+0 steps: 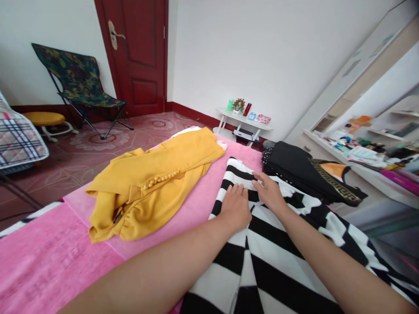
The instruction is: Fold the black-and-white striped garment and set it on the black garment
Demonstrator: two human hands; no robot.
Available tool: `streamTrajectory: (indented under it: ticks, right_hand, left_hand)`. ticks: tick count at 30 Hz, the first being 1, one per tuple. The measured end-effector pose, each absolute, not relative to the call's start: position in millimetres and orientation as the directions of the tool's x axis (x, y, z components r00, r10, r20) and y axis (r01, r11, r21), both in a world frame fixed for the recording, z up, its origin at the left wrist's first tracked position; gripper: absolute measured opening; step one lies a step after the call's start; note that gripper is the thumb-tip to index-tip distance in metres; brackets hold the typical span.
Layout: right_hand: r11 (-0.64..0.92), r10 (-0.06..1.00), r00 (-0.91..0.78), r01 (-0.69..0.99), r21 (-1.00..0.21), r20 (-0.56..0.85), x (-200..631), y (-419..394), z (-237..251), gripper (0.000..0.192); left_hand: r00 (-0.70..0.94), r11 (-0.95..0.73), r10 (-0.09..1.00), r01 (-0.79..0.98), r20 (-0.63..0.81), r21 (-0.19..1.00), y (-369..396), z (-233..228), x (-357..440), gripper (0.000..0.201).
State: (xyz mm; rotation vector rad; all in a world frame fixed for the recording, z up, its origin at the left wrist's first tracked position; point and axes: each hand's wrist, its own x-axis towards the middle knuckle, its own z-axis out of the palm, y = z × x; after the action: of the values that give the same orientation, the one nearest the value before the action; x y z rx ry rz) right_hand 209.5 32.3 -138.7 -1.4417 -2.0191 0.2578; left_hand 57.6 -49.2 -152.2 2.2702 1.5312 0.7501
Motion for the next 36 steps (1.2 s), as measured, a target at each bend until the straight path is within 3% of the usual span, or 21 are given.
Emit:
streamTrajectory:
  ticks: [5,11,14,19,22,24,28,36]
  right_hand:
    - [0.484,0.867,-0.409,0.827,-0.285,0.285,233,-46,-150,0.041]
    - [0.495,0.868,-0.457,0.825,-0.272,0.193,220,-118,-139,0.043]
    - [0.615,0.786,-0.599,0.731,-0.296,0.156,206,-160,-120,0.050]
    - [0.797,0.585,-0.809,0.559,-0.230,0.062,190,-214,-97,0.074]
    - [0.826,0.531,-0.847,0.524,-0.209,-0.021,189,-227,-97,0.083]
    - [0.814,0.539,-0.841,0.535,-0.224,-0.048,190,-230,-102,0.084]
    - [0.780,0.566,-0.824,0.538,-0.320,-0.007,197,-229,-109,0.072]
    - [0.726,0.616,-0.775,0.491,-0.481,0.140,204,-225,-104,0.050]
  left_hand:
    - [0.275,-0.423,0.902,0.716,0.333,0.555,-49,-152,54,0.055]
    - [0.352,-0.497,0.866,0.682,0.354,0.537,-49,-154,50,0.040]
    - [0.383,-0.530,0.847,0.670,0.369,0.520,-47,-156,48,0.036]
    - [0.391,-0.540,0.839,0.688,0.380,0.485,-52,-151,46,0.030]
    - [0.373,-0.511,0.851,0.747,0.369,0.424,-63,-143,48,0.050]
    - [0.370,-0.484,0.867,0.785,0.334,0.387,-70,-139,49,0.053]
    - [0.344,-0.430,0.901,0.797,0.265,0.424,-73,-135,53,0.029]
    - [0.416,-0.520,0.854,0.689,0.312,0.504,-59,-134,49,0.024]
